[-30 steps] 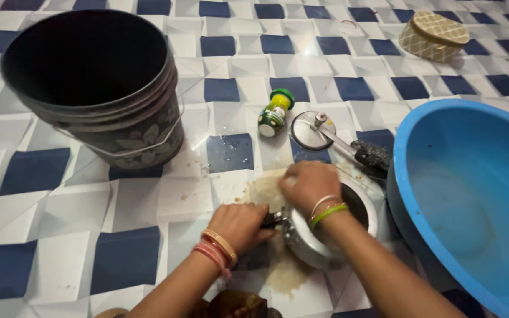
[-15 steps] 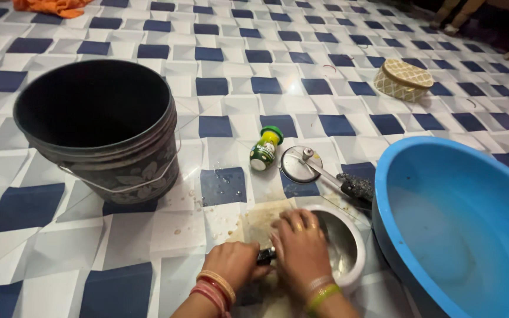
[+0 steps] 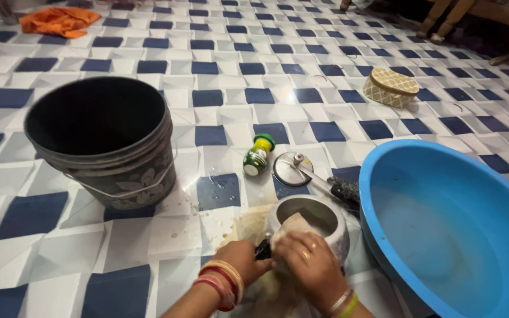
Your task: The person scrubs the inside and outside of a metal pot using a steel wool pad. They hold the pot with one hand and scrub with the other, rotating the pot to clean all sides.
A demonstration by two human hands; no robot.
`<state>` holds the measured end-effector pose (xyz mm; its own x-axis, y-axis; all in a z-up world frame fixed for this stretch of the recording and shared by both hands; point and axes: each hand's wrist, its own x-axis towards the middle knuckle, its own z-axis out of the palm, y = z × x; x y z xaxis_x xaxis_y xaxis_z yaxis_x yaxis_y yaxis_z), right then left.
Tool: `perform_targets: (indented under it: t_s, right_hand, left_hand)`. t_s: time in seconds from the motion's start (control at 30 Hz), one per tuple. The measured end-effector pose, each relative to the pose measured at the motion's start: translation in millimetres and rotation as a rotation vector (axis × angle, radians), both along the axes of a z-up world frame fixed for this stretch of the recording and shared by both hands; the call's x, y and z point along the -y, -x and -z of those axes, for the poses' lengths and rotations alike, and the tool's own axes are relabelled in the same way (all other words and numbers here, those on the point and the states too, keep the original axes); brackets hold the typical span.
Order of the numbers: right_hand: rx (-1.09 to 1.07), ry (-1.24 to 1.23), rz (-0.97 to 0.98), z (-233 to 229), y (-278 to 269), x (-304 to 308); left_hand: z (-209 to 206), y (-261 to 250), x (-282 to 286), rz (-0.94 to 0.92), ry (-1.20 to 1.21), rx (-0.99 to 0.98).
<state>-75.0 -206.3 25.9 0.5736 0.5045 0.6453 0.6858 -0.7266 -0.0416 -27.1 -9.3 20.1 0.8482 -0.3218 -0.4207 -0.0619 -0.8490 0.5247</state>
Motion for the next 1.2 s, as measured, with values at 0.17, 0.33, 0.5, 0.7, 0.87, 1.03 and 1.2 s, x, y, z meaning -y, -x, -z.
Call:
perform_targets:
  t_s: [0.17, 0.33, 0.5, 0.7, 0.87, 1.03, 1.2]
  right_hand:
    - [-0.090, -0.391, 0.228, -29, -15, -1]
    - [-0.122, -0.329, 0.143, -6, -10, -32]
    - [-0.009, -0.298, 0.376, -23, -37, -26]
    - [-0.728, -0.582, 0.645, -49, -71, -43]
    - [-0.026, 0.134, -0.074, -33, -32, -55]
    - [-0.777, -0.462, 0.649, -55, -81, -44]
    - [-0.050, -0.013, 0.222, -58, -45, -68]
  left_hand:
    - [-7, -25, -19, -0.096, 0.167, -0.344]
    - [1, -51, -40, -0.441, 0.575, -1.129]
    - [8, -58, -62, -0.437, 0.727, -1.391]
    - [-10, -59, -71, -0.622, 0.699, -1.324]
    - [-14, -59, -74, -0.687, 0.666, -1.298]
    - [-7, -69, -78, -0.615, 0.707, -1.307]
    - [-20, -93, -69, -0.640, 0.838, -1.259]
